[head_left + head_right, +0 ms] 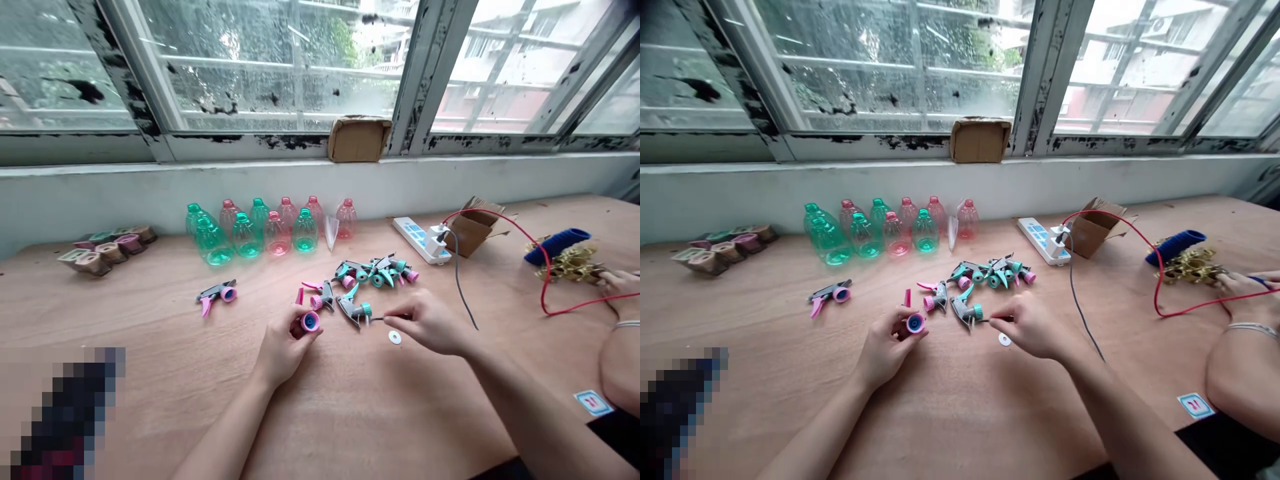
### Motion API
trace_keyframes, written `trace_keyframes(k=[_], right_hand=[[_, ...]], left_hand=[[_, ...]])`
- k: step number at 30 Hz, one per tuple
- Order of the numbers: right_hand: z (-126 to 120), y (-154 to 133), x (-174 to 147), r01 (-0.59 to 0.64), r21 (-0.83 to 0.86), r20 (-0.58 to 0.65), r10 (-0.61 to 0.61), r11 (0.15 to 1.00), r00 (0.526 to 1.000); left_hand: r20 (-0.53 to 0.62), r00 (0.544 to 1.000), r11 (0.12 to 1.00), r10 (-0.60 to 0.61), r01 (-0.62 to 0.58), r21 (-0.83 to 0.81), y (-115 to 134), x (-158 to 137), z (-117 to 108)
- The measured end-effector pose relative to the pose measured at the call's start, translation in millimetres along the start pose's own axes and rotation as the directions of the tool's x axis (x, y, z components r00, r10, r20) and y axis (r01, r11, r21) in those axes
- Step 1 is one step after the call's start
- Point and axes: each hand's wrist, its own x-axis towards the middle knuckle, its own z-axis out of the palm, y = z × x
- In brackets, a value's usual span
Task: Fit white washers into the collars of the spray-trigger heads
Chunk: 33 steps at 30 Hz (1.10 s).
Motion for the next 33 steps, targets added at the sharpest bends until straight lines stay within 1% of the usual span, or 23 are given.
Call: trace_keyframes(k=[1,3,5,7,9,11,13,15,17,19,21,22,24,25,26,28,29,30,31,33], right_hand=[[-7,5,-6,-0.037,-0.138,0.001,0.037,0.99,0.999],[-14,15,-15,-0.12,-0.351,0.0,0.128,0.929,0.992],[-18,21,-21,-0.158,-0.493,0.004,0.184,0.855,0.983],[-20,24,-24,-0.167,-0.565,0.012,0.21,0.808,0.978],[-21,23,-25,-0.18,-0.566,-0.01,0.212,0.805,0.977],[-18,19,-25,-0.185,-0.509,-0.042,0.19,0.84,0.981],[-8,13,-22,-0.153,-0.429,-0.043,0.148,0.89,0.988],[9,8,-18,-0.098,-0.357,-0.023,0.096,0.929,0.995],[28,6,-14,-0.095,-0.319,-0.053,0.083,0.943,0.995],[42,7,-12,-0.108,-0.292,-0.069,0.092,0.95,0.993],[50,11,-12,-0.114,-0.272,-0.085,0.094,0.956,0.992],[52,13,-13,-0.112,-0.258,-0.089,0.092,0.959,0.992],[51,18,-16,-0.109,-0.23,-0.092,0.09,0.967,0.992],[50,21,-18,-0.11,-0.219,-0.09,0.092,0.97,0.992],[49,24,-19,-0.114,-0.212,-0.088,0.097,0.971,0.991],[47,30,-20,-0.133,-0.2,-0.111,0.112,0.971,0.988],[45,32,-19,-0.144,-0.185,-0.132,0.12,0.972,0.984],[44,33,-16,-0.151,-0.16,-0.157,0.125,0.976,0.98],[43,33,-13,-0.154,-0.13,-0.187,0.128,0.98,0.974],[39,28,-2,-0.14,-0.065,-0.242,0.121,0.988,0.963]], left_hand=[[0.0,1.0,1.0,-0.005,0.005,-0.006,1,1,0],[-0.009,1.0,1.0,-0.008,0.008,-0.022,1,2,0],[-0.019,1.0,0.999,-0.006,0.006,-0.038,1,2,-1],[-0.023,1.0,0.999,-0.001,0.0,-0.046,0,1,-2],[-0.027,1.0,0.999,0.006,-0.007,-0.045,0,1,-2],[-0.045,0.999,0.999,0.016,-0.018,-0.037,-1,0,-1],[-0.078,0.997,0.999,0.024,-0.026,-0.026,-1,-1,-2],[-0.123,0.992,1.0,0.027,-0.028,0.0,-1,-1,-4],[-0.151,0.988,0.996,0.036,-0.024,0.081,-1,0,-12],[-0.136,0.989,0.973,0.056,-0.023,0.231,1,3,-27],[-0.087,0.993,0.907,0.076,-0.033,0.419,3,8,-47],[-0.076,0.994,0.856,0.082,-0.031,0.516,4,11,-59],[-0.07,0.995,0.712,0.077,-0.006,0.702,2,16,-83],[-0.035,0.998,0.645,0.051,-0.006,0.764,0,18,-94],[0.005,1.0,0.586,0.017,-0.014,0.81,-3,20,-105],[0.137,0.989,0.5,-0.049,-0.094,0.861,-11,22,-120],[0.182,0.981,0.467,-0.073,-0.128,0.875,-14,23,-125],[0.207,0.975,0.457,-0.084,-0.147,0.877,-17,24,-129],[0.211,0.973,0.443,-0.091,-0.15,0.884,-18,24,-131],[0.154,0.983,0.427,-0.096,-0.099,0.899,-17,25,-129]])
